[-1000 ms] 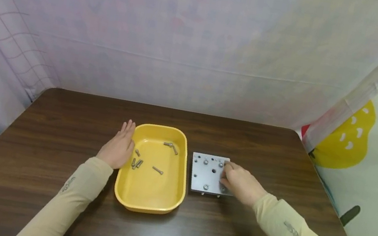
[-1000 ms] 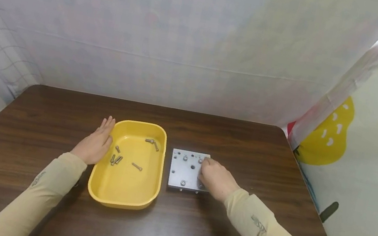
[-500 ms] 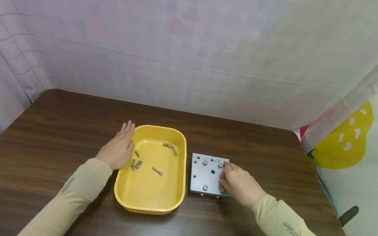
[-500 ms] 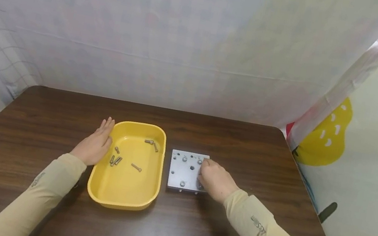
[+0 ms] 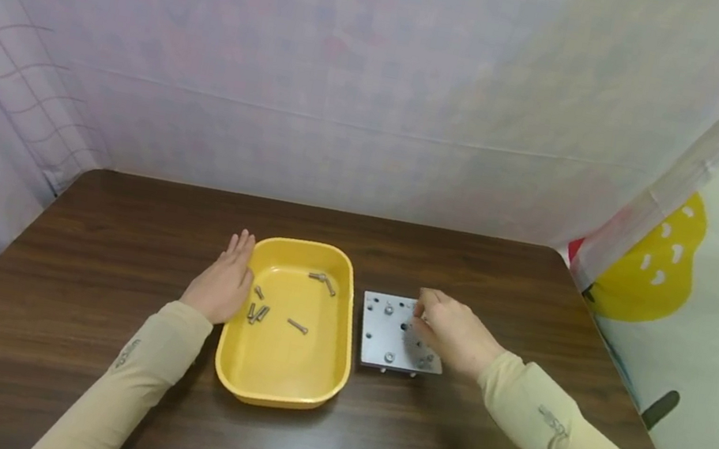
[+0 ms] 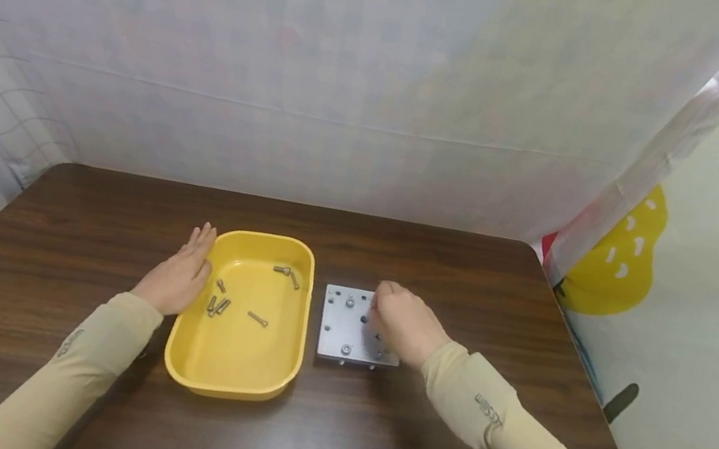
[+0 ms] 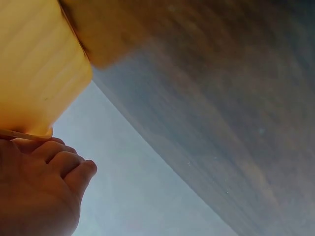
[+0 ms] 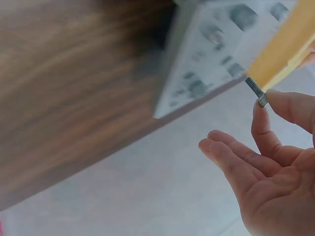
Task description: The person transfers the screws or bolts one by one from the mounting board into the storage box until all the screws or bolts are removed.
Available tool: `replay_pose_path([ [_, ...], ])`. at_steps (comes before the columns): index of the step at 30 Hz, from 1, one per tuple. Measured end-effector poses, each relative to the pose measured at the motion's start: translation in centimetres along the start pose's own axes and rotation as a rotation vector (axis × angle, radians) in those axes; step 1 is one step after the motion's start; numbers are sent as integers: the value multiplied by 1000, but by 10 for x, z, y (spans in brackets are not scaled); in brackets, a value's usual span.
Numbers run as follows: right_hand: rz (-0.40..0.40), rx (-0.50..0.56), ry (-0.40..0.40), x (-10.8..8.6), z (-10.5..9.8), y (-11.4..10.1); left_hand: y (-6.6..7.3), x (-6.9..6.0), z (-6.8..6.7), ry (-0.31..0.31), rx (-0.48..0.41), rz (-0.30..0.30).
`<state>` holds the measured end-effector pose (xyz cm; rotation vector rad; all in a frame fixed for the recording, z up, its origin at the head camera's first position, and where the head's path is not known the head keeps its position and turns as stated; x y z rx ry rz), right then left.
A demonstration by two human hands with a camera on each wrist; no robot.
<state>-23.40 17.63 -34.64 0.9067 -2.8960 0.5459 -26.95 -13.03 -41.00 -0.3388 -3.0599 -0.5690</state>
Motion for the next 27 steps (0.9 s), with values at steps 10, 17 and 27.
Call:
replay_pose_path([
  [10, -16, 7, -62, 39, -6, -24, 1, 2, 2, 3, 2, -9],
  [17, -23, 17, -100, 60, 1, -40, -1, 1, 1, 5, 6, -10],
  [27, -82, -26, -125, 83, 14, -70, -2, 1, 2, -1, 4, -5],
])
Point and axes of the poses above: each hand's wrist, its own x-axis towards the middle knuckle, its own z-axis out of the palm, y = z × x, the point moved 6 cm from there along x, towards the middle knuckle, and after that the axes turned 9 degrees about x, right-handed, at the moved point
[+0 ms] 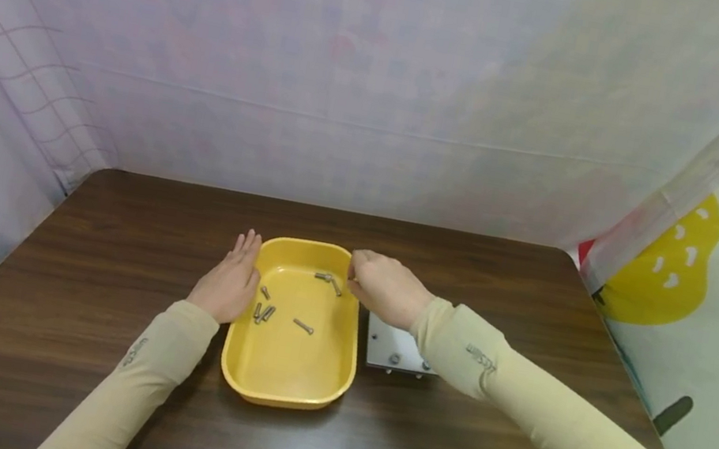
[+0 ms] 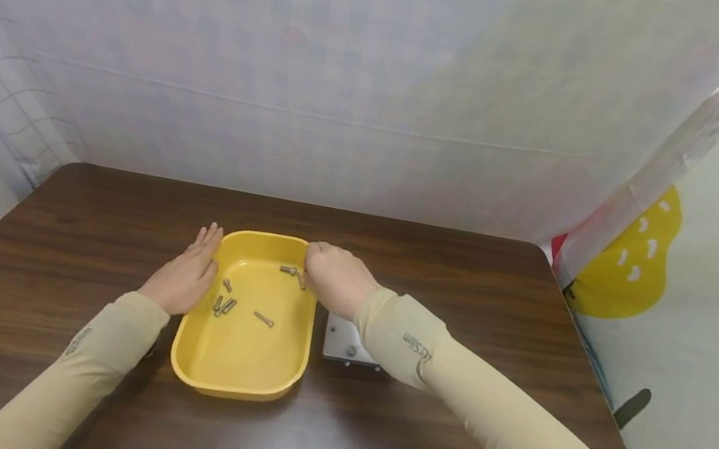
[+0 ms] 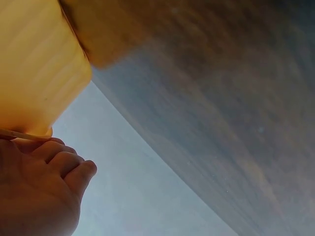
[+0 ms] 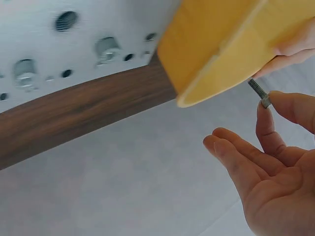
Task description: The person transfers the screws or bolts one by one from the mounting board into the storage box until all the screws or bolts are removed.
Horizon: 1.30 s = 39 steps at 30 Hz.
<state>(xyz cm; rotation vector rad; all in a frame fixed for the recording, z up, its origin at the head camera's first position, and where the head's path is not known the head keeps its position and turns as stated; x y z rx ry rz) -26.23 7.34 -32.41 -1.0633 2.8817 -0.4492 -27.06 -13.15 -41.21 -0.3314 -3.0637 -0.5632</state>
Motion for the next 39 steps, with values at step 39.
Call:
replay_pose_path([
  [39, 81, 58, -139, 46, 26, -23, 1, -1, -1, -6, 19, 4],
])
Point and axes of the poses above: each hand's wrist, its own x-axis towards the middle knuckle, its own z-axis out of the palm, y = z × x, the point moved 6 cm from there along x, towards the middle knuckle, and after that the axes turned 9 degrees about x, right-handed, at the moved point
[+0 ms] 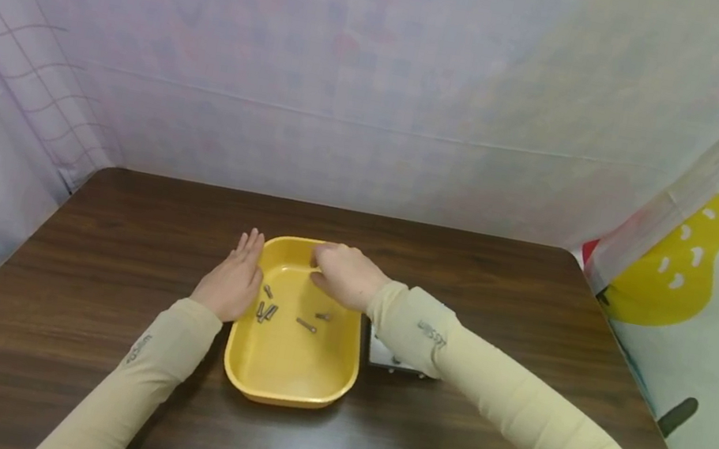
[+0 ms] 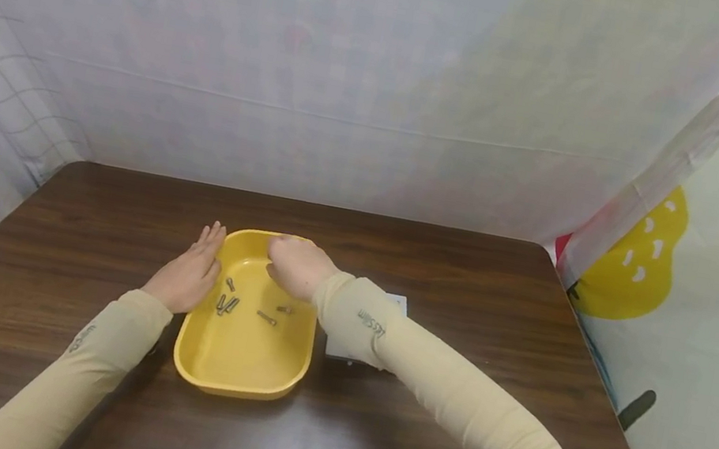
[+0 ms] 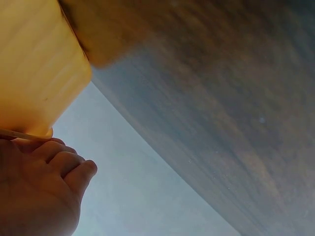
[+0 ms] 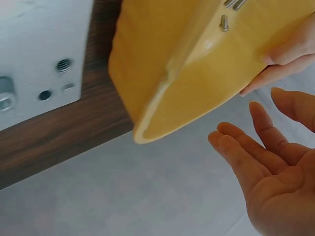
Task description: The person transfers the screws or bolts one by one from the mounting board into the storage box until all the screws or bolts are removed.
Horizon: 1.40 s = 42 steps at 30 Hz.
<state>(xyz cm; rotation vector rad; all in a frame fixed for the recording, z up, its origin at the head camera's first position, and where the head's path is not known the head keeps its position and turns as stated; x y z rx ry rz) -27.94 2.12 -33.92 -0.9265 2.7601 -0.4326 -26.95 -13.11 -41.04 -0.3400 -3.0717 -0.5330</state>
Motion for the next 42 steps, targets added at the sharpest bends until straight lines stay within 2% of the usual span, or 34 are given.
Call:
replay_pose_path([
  [8, 73, 47, 11, -11, -8, 24, 0, 0, 1, -8, -3, -6],
  [18, 82, 93, 85, -29, -20, 52, -1, -1, 2, -4, 2, -12],
  [24, 117, 107, 96, -48, -24, 75, -1, -1, 1, 5, 4, -2],
  [32, 174, 91, 54, -79, -15, 105, 0, 1, 1, 12, 2, 3],
  [38, 176, 121, 56, -104, -6, 112, -1, -1, 2, -13, -7, -8],
  [42, 153, 130, 91, -116, -5, 114, 0, -1, 0, -7, -11, -9],
])
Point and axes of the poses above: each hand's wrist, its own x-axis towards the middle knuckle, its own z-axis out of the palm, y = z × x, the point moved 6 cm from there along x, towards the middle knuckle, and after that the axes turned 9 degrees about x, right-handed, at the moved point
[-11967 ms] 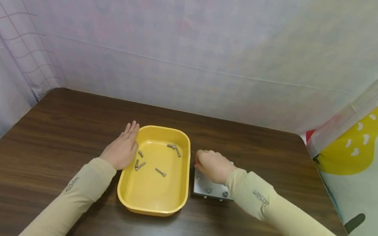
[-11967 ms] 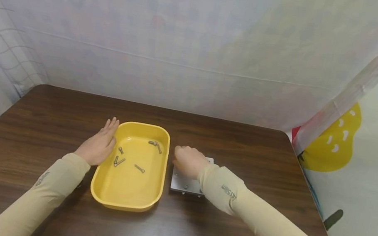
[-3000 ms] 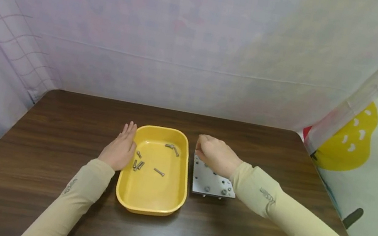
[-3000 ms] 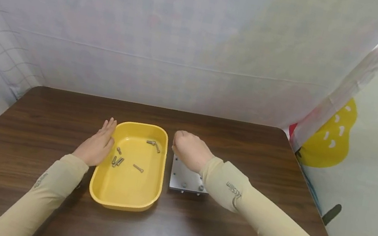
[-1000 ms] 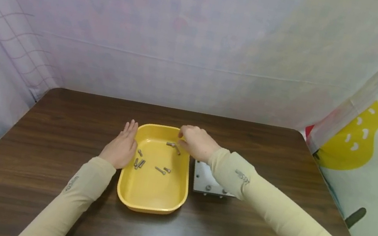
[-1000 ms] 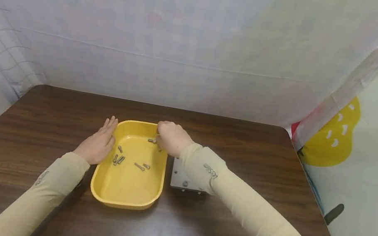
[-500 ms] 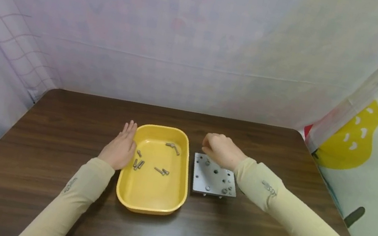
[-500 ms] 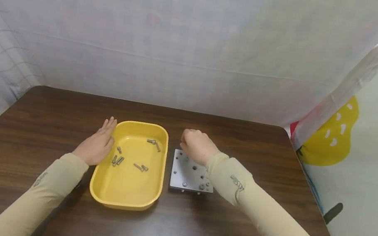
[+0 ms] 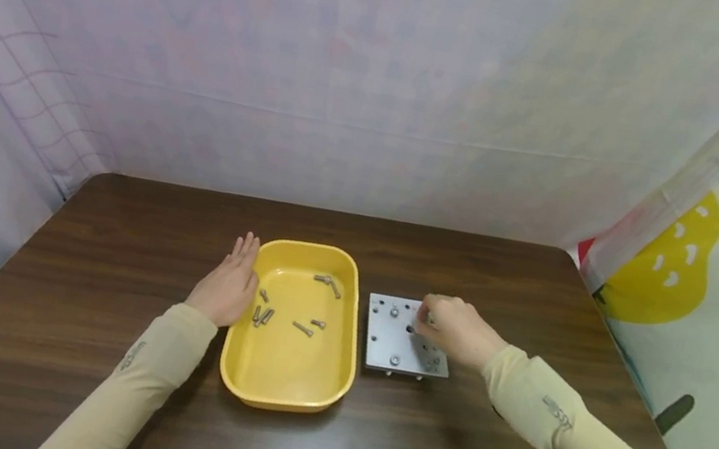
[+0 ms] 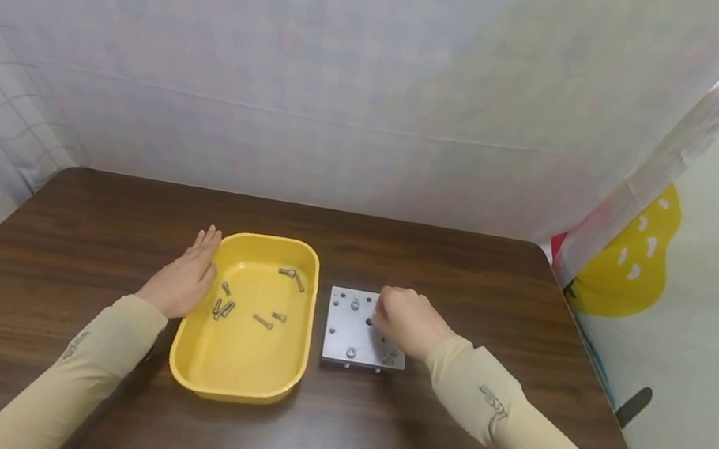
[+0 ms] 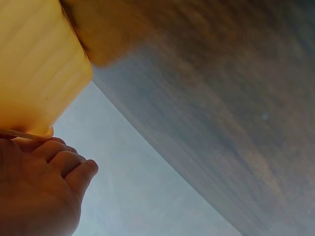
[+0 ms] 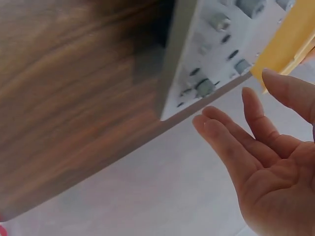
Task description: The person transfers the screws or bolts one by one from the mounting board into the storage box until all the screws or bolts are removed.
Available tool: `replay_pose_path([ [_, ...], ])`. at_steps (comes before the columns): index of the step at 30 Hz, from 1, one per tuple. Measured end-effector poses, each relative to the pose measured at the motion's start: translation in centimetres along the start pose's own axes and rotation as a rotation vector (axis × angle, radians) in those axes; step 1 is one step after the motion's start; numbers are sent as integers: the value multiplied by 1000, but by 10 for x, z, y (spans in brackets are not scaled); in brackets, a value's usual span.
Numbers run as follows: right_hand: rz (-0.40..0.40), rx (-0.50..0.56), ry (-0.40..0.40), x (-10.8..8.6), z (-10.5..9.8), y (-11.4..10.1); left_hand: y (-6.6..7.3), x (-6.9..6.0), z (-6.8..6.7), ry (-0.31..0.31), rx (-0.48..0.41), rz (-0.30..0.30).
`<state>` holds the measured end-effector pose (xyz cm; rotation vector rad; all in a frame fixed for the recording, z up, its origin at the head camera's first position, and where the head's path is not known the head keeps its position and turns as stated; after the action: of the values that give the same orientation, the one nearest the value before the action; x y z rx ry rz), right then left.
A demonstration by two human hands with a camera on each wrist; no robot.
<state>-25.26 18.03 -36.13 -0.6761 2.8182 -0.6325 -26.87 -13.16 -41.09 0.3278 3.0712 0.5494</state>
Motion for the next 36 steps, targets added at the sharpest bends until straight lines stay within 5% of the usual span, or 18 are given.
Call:
replay_pose_path([
  [16, -86, -82, 113, -40, 7, 12, 0, 0, -1, 4, 6, 9],
  [36, -55, -119, 259, -51, 15, 4, -1, 1, 1, 0, 3, 13],
])
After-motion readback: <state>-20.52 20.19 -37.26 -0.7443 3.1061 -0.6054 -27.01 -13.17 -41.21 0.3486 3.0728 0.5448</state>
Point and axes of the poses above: each hand's wrist, its own x-axis towards the middle knuckle, its own z-axis out of the palm, y = z × x, the point moved 6 cm from there along x, towards the middle knuckle, and after that the axes turned 9 degrees about x, right-handed, at the moved point
